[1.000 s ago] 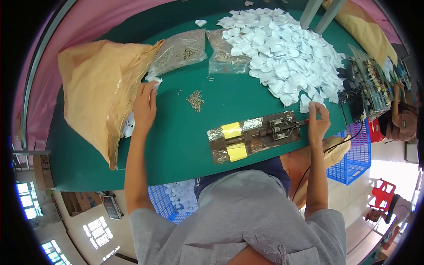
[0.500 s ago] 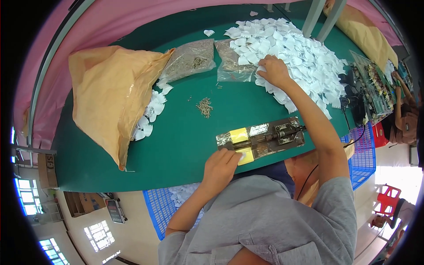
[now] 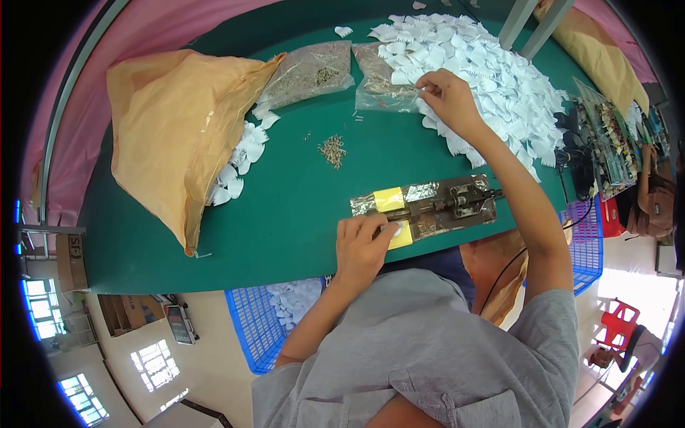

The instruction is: Assemble small plastic toy components using a bench-mounted manual press.

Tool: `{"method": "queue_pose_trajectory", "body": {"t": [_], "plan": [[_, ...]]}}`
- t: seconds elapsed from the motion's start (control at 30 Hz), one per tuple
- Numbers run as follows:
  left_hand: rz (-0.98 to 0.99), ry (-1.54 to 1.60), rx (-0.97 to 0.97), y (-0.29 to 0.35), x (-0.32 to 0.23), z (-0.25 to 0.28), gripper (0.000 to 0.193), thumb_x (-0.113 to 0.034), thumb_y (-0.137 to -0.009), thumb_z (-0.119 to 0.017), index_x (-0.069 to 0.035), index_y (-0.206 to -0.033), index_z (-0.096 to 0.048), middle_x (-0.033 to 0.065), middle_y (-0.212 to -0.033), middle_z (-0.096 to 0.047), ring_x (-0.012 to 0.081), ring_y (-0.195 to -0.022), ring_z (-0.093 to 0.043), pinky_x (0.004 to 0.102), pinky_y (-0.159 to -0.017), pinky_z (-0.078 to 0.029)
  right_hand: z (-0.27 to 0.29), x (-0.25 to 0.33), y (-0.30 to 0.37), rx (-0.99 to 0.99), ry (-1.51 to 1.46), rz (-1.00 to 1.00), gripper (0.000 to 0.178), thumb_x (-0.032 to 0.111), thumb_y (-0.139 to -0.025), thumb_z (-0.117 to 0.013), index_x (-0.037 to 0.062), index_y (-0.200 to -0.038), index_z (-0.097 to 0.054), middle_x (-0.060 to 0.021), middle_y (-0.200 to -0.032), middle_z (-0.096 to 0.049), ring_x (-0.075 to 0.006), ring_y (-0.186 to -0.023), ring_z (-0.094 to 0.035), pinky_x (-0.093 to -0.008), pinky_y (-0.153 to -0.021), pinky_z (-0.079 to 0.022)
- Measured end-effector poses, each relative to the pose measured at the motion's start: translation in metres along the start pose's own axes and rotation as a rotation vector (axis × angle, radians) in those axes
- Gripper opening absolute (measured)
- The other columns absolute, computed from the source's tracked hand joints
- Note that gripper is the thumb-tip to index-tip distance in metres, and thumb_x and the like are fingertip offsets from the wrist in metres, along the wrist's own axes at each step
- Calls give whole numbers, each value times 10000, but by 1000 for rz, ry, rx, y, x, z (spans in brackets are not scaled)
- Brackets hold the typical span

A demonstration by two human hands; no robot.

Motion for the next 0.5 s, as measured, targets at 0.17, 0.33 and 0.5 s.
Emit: {"method": "queue_pose_trajectory", "body": {"t": [0.17, 0.33, 0.5], "plan": [[109, 54, -23, 5, 4, -2, 322, -15, -751, -827, -154, -1041, -807, 70, -1318, -636, 324, -1169, -521, 410, -957, -485, -33, 52, 52, 265, 45, 317, 226, 18, -909, -712, 71, -1128, -726, -85, -996, -692, -252, -886, -700, -347, -791, -572], [82, 76, -32, 6, 6, -4, 336, -8, -748, -833, -149, -1051, -807, 74, -1328, -633, 335, -1186, -518, 419, -973, -485, -38, 27, 51, 230, -170, -78, 302, 84, -936, -734, 125, -1235, -751, -85, -1158, -715, -238, -896, -700, -352, -812, -580], [90, 116, -88, 8, 8, -6, 304, -25, -782, -844, -133, -1064, -801, 80, -1304, -650, 331, -1148, -553, 421, -964, -487, -59, 28, 60, 463, -37, 19, 334, 190, -866, -811, 71, -1170, -738, -118, -1019, -661, -246, -912, -664, -378, -783, -546]]}}
Point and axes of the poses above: each hand's wrist, its own y-axis away from the middle knuckle, its own z-axis out of the back of the hand, x = y × z, the point moved 1 cm from there along -y, towards the middle knuckle
